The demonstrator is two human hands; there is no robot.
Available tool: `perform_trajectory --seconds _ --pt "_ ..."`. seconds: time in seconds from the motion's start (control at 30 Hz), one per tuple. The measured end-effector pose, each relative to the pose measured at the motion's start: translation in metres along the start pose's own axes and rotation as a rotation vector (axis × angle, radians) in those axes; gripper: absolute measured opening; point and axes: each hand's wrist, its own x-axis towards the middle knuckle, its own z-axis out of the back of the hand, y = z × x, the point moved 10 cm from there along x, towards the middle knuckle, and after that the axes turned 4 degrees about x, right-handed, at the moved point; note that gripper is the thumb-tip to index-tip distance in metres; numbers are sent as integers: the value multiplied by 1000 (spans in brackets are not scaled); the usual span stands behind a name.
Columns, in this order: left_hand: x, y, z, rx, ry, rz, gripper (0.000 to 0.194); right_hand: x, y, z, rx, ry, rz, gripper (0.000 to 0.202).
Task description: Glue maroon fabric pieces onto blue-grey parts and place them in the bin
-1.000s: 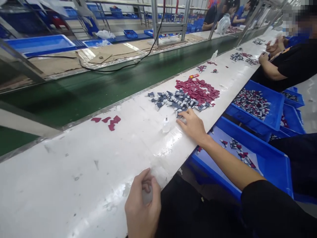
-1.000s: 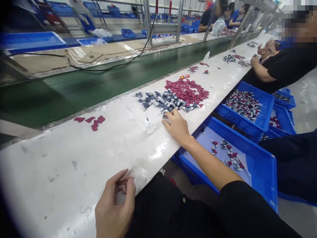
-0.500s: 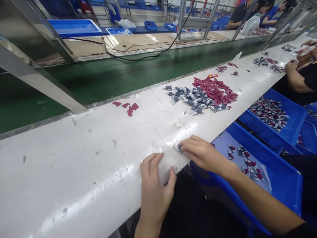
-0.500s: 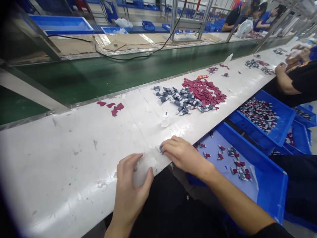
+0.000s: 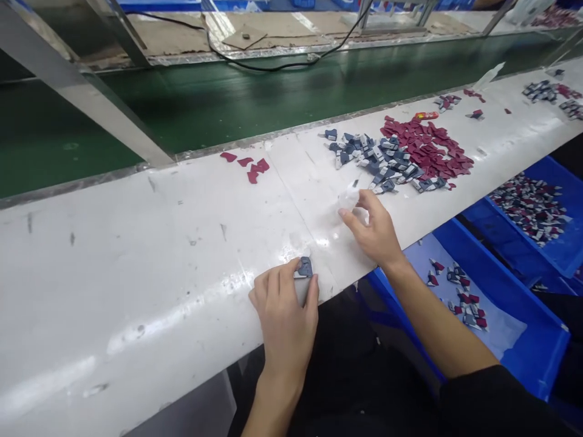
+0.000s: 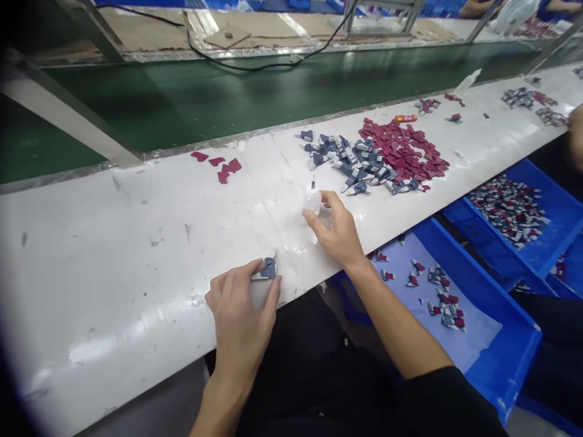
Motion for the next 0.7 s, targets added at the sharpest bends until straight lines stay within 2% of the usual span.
perform_trajectory --seconds 0.1,0.17,0.2,0.27,0.33,0.4,0.47,0.53,0.7 --pt "-1 6 10 45 -17 29 19 -18 29 -21 84 258 -15 19" --pt "-1 13 14 61 -15 47 23 -36 43 -32 100 397 -50 24" --pt "-2 16 15 72 -13 53 25 -43 46 -34 143 421 -74 32" --pt "-2 20 17 81 -15 58 26 -51 46 -34 299 366 -137 40" --pt "-2 20 18 65 -28 57 22 -53 35 -36 488 263 -225 32" --pt "-1 19 18 53 -46 64 20 -55 22 -45 657 200 -334 26" --pt "0 16 16 54 -54 73 19 -56 13 -57 744 166 -404 31" --pt "1 14 15 54 -55 77 19 -54 12 -60 696 110 -372 34" --pt "0 16 14 23 -61 103 20 -57 25 -57 393 19 -144 39"
